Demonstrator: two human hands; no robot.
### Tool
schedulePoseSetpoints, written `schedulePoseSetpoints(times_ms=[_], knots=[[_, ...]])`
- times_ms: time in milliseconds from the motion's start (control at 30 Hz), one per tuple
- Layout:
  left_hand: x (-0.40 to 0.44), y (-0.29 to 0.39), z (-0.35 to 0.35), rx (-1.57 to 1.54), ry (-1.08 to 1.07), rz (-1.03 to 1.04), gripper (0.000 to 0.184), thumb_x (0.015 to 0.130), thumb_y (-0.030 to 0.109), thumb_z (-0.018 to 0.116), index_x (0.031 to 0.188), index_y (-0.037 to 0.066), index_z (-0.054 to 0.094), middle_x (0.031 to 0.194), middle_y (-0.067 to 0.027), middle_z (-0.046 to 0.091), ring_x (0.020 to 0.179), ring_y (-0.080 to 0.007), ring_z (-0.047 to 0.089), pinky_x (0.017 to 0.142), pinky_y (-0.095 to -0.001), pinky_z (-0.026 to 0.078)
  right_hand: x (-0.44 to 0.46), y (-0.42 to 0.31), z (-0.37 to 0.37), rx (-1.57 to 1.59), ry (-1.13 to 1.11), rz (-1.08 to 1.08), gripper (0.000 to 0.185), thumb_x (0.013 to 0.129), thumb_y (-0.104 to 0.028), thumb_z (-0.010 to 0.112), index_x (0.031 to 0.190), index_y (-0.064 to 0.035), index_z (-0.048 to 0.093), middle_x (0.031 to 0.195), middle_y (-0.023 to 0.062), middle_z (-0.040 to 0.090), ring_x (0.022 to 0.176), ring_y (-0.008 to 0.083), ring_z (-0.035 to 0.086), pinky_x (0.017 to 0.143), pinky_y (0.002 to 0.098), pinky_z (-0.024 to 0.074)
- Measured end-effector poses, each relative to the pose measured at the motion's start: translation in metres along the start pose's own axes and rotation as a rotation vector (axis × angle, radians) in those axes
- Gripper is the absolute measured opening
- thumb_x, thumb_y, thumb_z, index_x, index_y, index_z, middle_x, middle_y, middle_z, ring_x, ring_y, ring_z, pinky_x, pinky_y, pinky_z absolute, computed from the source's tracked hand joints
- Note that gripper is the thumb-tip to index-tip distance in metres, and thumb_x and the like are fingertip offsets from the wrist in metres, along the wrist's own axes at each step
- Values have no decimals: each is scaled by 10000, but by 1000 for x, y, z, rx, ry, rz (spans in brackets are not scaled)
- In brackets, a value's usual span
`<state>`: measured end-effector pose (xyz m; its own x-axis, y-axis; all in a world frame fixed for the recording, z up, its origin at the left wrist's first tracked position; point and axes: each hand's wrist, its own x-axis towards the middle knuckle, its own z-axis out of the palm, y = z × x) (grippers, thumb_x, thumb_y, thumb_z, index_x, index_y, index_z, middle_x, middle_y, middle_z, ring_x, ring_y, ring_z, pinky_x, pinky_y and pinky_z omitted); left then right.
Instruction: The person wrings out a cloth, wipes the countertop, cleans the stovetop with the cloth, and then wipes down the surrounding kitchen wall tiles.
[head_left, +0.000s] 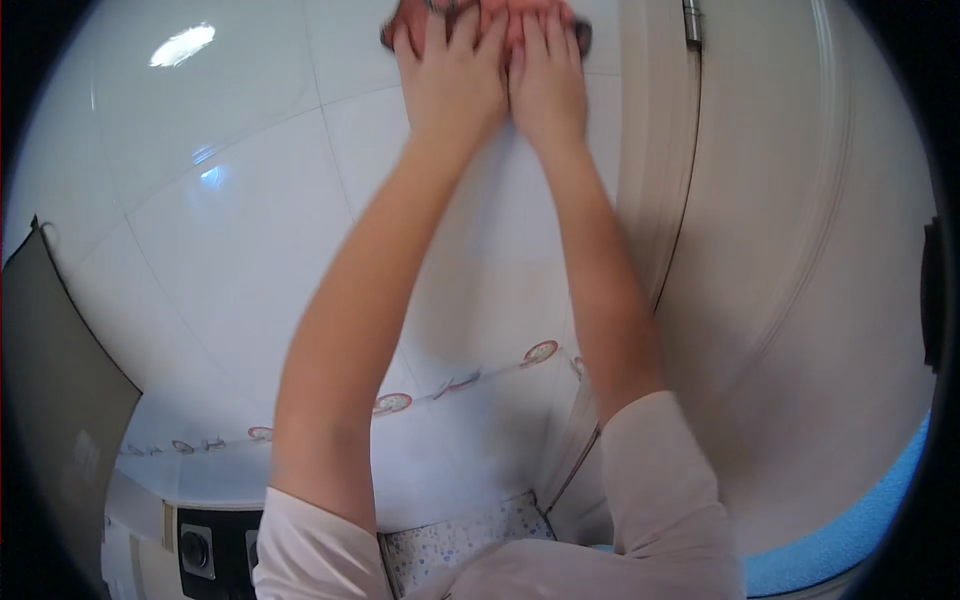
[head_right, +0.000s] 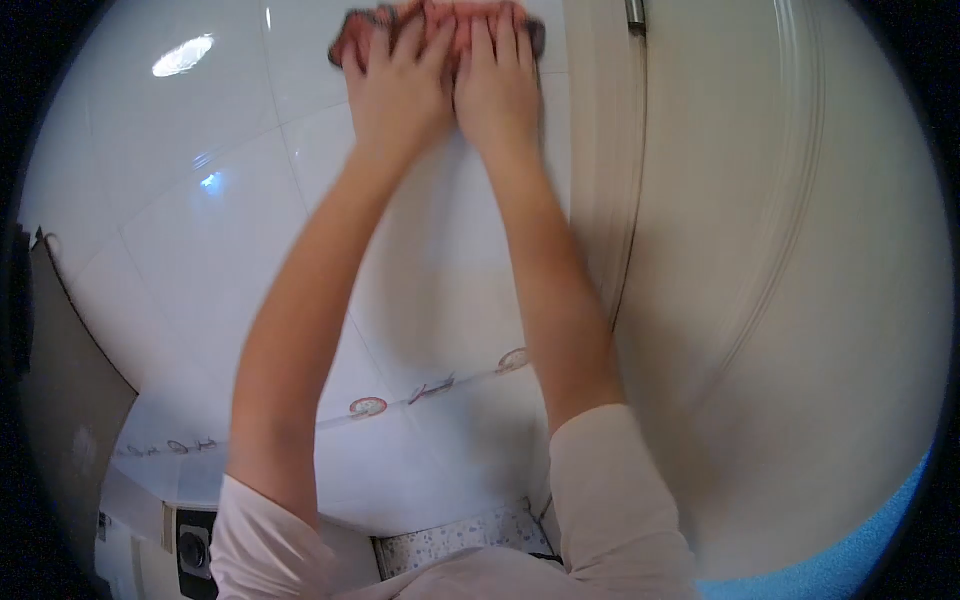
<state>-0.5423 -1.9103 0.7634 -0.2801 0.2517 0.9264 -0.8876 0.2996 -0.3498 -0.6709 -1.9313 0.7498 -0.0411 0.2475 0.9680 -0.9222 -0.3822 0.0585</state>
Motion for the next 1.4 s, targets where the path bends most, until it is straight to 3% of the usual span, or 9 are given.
schedulePoseSetpoints(times_ms=[67, 233, 300, 433, 533, 700, 967, 1133, 1400], knots=[[46, -6, 7, 8, -71, -45, 541, 1038, 411, 476, 1478, 108, 564, 1593, -148, 444, 1515, -370, 289, 1223, -669, 119, 50, 17, 9, 118, -151, 66, 582, 1049, -326, 506, 1512, 23, 457, 1607, 321, 336, 1481, 533, 297, 1253, 528, 257], [21, 17, 2, 33, -192, -130, 554, 1052, 434, 431, 1512, 143, 536, 1615, -147, 417, 1526, -382, 268, 1236, -652, 114, 5, 13, -2, 126, -104, 83, 488, 1008, -206, 561, 1457, -20, 526, 1573, 239, 424, 1442, 462, 396, 1207, 492, 340], [-41, 38, -6, -73, -91, -79, 454, 952, 299, 597, 1383, 164, 646, 1473, -62, 571, 1396, -356, 436, 1118, -672, 285, -58, 3, -23, 112, -104, 119, 439, 996, -134, 577, 1422, -30, 558, 1560, 191, 467, 1428, 419, 440, 1187, 469, 380], [-203, 106, -53, -215, -490, -104, 515, 958, 277, 540, 1453, 143, 584, 1505, -88, 535, 1383, -386, 428, 1140, -687, 250, -241, -22, -84, 121, -234, 329, 444, 1023, -123, 558, 1448, -7, 503, 1611, 214, 394, 1484, 411, 377, 1239, 482, 314], [-338, 158, -87, -331, -747, -126, 481, 924, 272, 575, 1382, 135, 624, 1337, -105, 622, 1240, -350, 516, 1082, -664, 308, -372, -51, -140, 382, -346, 893, 512, 1106, -254, 423, 1548, 5, 406, 1679, 187, 304, 1548, 343, 290, 1269, 420, 211], [-498, 226, -134, -456, -890, -262, 457, 886, 264, 621, 1323, 139, 668, 1224, -95, 684, 1247, -271, 561, 1020, -597, 400, -558, -77, -222, 147, -754, 934, 456, 1109, -195, 457, 1493, 52, 434, 1629, 220, 354, 1466, 381, 409, 1179, 418, 371], [-234, 116, -68, -357, -594, -96, 577, 908, 244, 600, 1475, 143, 565, 1499, -149, 528, 1391, -399, 431, 1135, -667, 257, -290, -37, -114, 144, -409, 472, 586, 1041, -183, 556, 1562, 18, 376, 1650, 222, 330, 1523, 413, 320, 1230, 465, 311], [-12, -11, 1, 23, 39, -2, 459, 906, 345, 626, 1351, 240, 669, 1479, -105, 544, 1370, -415, 421, 1119, -676, 282, -21, -5, 1, 9, 24, 17, 550, 987, -273, 646, 1481, -64, 528, 1564, 276, 410, 1434, 528, 369, 1185, 578, 335], [60, -51, -34, 254, -183, -150, 519, 1058, 414, 454, 1528, 206, 523, 1598, -171, 441, 1512, -404, 301, 1230, -663, 156, 66, -34, 21, -55, -70, 8, 585, 1033, -392, 548, 1498, -38, 515, 1584, 331, 364, 1461, 553, 309, 1237, 586, 246]])
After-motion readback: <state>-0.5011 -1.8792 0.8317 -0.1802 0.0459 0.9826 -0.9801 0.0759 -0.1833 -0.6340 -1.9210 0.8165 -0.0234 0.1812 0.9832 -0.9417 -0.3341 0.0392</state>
